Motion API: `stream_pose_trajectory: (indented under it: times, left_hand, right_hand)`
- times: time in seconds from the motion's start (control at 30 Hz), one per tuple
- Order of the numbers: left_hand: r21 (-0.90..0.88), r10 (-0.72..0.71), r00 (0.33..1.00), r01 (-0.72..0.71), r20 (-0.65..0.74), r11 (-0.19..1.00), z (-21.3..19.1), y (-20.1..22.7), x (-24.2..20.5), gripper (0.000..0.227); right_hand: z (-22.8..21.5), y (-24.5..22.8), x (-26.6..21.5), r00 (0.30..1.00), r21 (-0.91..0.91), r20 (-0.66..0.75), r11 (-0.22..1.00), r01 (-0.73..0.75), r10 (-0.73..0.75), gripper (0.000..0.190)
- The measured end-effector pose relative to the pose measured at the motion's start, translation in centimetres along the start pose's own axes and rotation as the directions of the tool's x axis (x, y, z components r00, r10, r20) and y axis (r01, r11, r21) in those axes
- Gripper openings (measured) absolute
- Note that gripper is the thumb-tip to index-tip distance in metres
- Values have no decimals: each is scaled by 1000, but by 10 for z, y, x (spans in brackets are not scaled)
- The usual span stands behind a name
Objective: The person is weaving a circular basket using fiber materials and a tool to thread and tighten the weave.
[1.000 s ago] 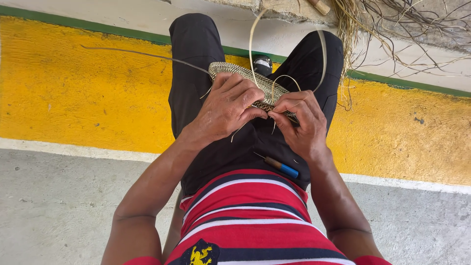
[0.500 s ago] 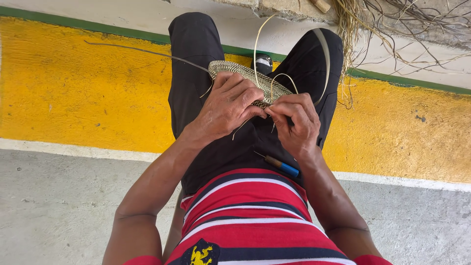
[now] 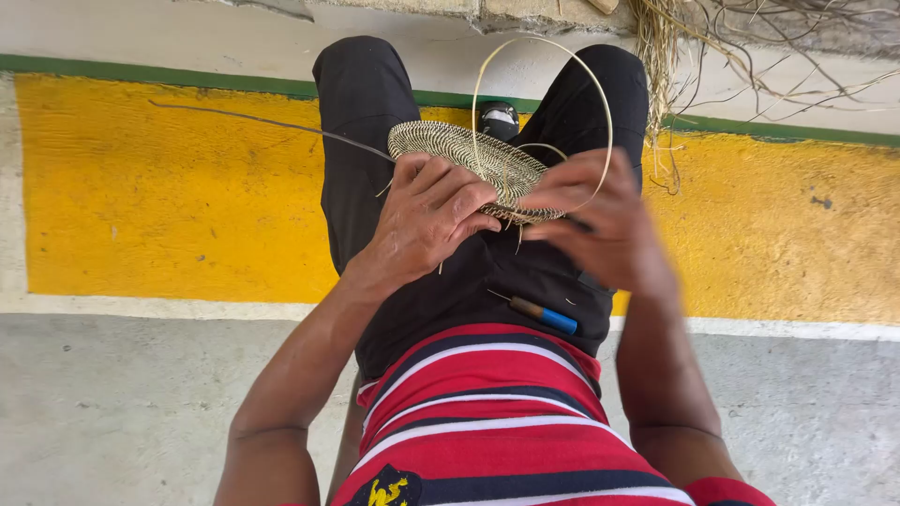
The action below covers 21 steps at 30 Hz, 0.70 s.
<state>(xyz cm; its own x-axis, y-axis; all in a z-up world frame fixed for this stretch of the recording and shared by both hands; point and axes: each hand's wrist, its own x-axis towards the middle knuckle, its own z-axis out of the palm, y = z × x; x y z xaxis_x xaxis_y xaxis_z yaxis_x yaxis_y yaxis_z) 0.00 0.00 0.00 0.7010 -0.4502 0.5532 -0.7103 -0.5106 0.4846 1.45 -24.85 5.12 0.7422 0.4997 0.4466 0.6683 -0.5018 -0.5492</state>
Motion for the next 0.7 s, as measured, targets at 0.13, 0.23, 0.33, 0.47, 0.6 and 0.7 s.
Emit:
stream_pose_trajectory:
  times: [0.13,0.23,0.33,0.47,0.6,0.7]
  left_hand:
    - [7,-23,999,23,-28,1000,-2,8,-4,38]
    - [19,-25,999,26,-39,999,2,13,0,37]
    - [34,-22,999,23,-41,999,5,20,7,38]
    - [56,-13,1000,12,4,998,1,30,13,38]
    - [51,-59,997,61,-42,997,3,24,8,41]
    - [28,-68,997,69,-32,997,4,22,4,41]
  right_hand:
    - [-29,57,-23,905,375,-123,863,-338,408,15]
    - [-7,91,-42,844,321,-2,800,-508,537,14]
    - [5,73,-22,941,256,230,917,-305,248,17]
    - [4,36,15,940,405,322,882,-242,111,21]
    - [14,36,24,949,440,311,876,-195,55,20]
    - [2,29,30,996,10,57,998,68,-69,25]
